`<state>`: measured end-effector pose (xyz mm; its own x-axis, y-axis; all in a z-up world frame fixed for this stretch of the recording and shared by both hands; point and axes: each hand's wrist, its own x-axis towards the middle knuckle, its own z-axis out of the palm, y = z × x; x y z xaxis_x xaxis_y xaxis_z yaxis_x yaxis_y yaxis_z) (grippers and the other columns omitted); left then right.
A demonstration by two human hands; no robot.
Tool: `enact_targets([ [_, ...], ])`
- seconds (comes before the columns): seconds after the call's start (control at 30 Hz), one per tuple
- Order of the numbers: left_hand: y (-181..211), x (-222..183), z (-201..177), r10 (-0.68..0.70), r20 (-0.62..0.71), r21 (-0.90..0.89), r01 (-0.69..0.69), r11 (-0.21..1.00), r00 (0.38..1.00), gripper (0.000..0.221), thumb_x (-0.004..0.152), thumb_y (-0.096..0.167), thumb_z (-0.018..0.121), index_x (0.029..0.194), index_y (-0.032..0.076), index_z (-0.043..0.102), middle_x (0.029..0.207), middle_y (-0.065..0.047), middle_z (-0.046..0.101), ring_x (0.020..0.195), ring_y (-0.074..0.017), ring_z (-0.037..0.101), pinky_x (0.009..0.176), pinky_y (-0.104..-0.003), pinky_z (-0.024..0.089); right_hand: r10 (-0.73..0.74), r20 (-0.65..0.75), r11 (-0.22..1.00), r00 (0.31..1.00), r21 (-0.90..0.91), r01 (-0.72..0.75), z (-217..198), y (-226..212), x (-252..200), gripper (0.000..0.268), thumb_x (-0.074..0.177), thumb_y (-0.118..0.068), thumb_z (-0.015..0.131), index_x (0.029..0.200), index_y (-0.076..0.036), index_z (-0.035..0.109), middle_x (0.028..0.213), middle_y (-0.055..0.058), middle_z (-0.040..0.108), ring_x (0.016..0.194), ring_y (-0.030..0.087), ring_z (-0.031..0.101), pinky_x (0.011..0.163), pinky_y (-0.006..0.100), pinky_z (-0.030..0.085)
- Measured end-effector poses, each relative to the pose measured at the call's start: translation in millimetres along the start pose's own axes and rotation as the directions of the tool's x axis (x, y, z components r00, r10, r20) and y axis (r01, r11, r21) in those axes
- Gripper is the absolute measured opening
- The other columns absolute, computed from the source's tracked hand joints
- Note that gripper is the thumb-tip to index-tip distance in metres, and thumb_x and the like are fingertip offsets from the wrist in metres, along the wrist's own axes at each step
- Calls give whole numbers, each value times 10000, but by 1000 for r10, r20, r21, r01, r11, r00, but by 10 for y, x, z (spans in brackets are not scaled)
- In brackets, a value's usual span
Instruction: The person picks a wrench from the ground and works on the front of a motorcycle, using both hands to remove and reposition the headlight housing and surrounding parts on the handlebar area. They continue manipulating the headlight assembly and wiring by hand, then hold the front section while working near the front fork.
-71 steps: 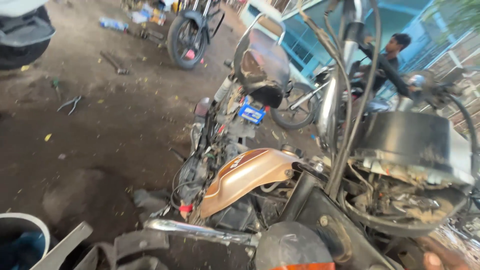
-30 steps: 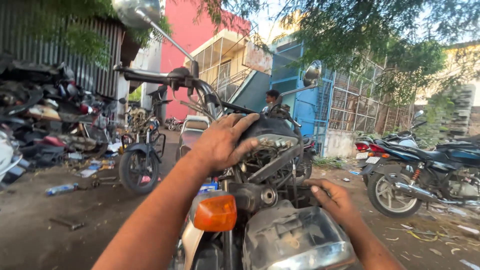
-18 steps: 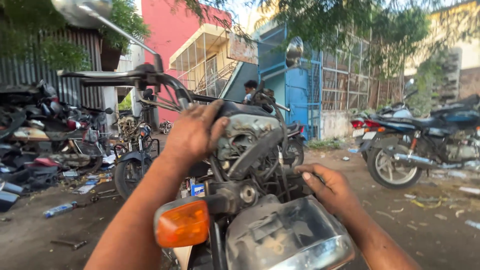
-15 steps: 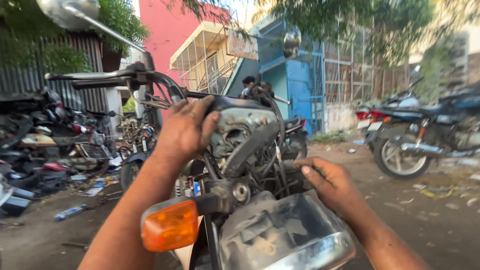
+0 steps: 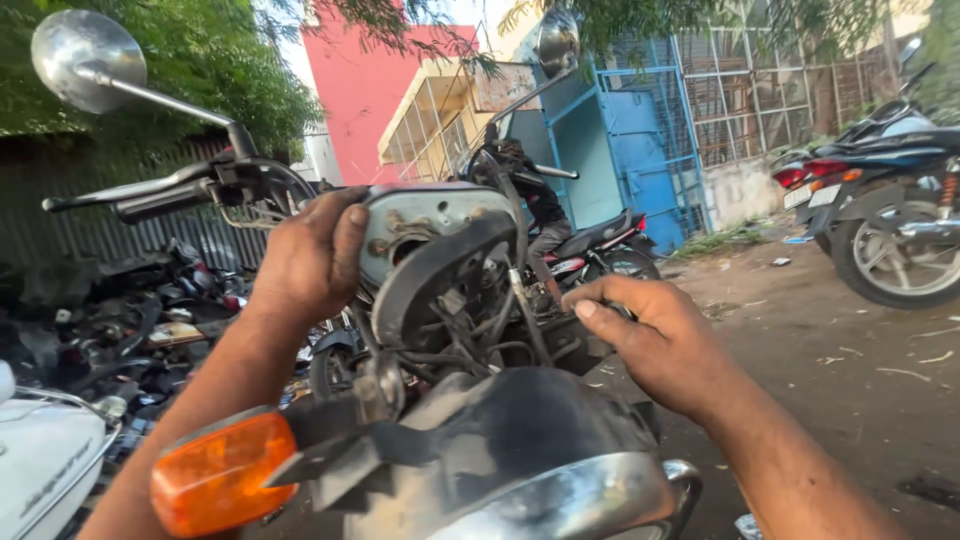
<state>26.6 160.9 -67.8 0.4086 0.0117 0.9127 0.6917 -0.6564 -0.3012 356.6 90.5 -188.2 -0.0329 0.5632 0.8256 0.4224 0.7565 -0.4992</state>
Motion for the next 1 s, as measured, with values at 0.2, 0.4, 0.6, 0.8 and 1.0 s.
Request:
enact_targets([
  [0.2,68,-14,16,35,-43,-15,-36,999,998,421,1111,305,438,1242,-31,655,1084,-295,698,1038,-478,680,911,-503,537,61,-5,998,998,-14,-61,-10,-22,-40,306,934,-288,614,1104,-87,772,830,52,753,811,130,647,753,312,527],
  [0.4,92,-31,19,-28,-37,-20,28,999,999,461,1109,331,406,1226,-30,667,1046,-281,706,979,-447,704,858,-481,548,-2,-25,999,1000,39,3,18,65,-46,284,931,-274,621,1082,-82,767,927,33,776,887,118,669,809,302,528],
  [0.6,75,-42,34,-26,-43,-26,25,999,999,486,1119,353,403,1222,-42,666,1037,-280,705,980,-439,710,867,-471,554,-28,-30,998,999,61,30,8,28,-79,290,933,-269,616,1094,-75,759,1005,32,809,971,112,693,872,294,523],
  [0.8,71,-35,39,-25,-63,-55,22,998,998,469,1111,341,422,1244,-40,660,1048,-277,709,1009,-434,707,890,-469,549,1,-44,1000,999,-21,-2,-3,-15,-64,318,918,-298,603,1091,-76,751,949,47,786,929,131,706,858,303,530],
  [1.0,46,-45,69,-40,-78,-62,35,997,996,446,1104,326,444,1250,-35,662,1074,-278,710,1036,-436,705,914,-467,547,-23,-32,1000,999,-12,23,-3,27,-64,332,925,-312,597,1092,-72,753,992,54,782,978,144,711,890,309,525],
])
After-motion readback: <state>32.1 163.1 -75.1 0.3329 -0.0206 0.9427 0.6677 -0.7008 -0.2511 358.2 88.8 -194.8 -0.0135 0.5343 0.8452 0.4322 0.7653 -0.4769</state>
